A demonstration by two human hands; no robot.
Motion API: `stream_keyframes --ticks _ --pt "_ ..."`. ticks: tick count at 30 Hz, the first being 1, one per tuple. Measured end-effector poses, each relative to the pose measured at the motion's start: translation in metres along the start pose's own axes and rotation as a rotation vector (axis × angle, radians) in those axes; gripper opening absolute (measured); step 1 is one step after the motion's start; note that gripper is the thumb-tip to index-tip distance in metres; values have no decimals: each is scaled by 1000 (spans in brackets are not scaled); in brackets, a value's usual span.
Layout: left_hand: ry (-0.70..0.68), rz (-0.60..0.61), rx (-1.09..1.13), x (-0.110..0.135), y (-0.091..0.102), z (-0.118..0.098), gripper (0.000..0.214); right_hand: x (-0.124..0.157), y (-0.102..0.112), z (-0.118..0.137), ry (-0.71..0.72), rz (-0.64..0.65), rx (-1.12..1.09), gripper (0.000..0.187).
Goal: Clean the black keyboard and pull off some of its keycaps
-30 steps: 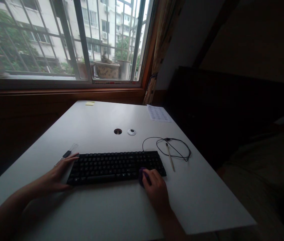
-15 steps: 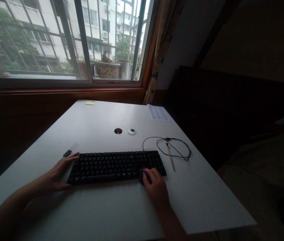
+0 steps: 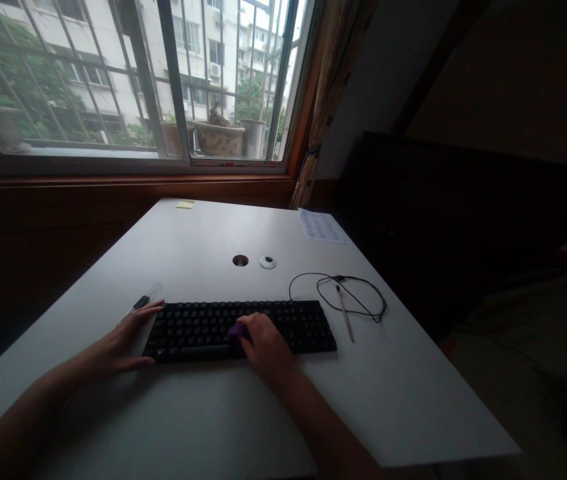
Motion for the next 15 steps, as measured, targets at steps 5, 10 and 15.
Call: stream_keyframes --ticks 5,10,15 --pt "-17 -3 -35 -1 -1 -3 93 -43 -61 23 65 174 3 18" --pt "-30 -31 -78 -2 0 -8 93 -72 -101 32 132 252 10 12" --pt "-48 -64 -111 -3 0 -8 97 -75 -115 34 166 334 66 10"
Point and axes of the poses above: each hand's wrist, its own x-axis away from the middle knuckle, its own y-axis out of the back of the hand, z = x × y, the point moved 10 cm from there along -x, towards the middle knuckle, and after that the axes turned 15 degrees about -x, right-handed, at the moved point
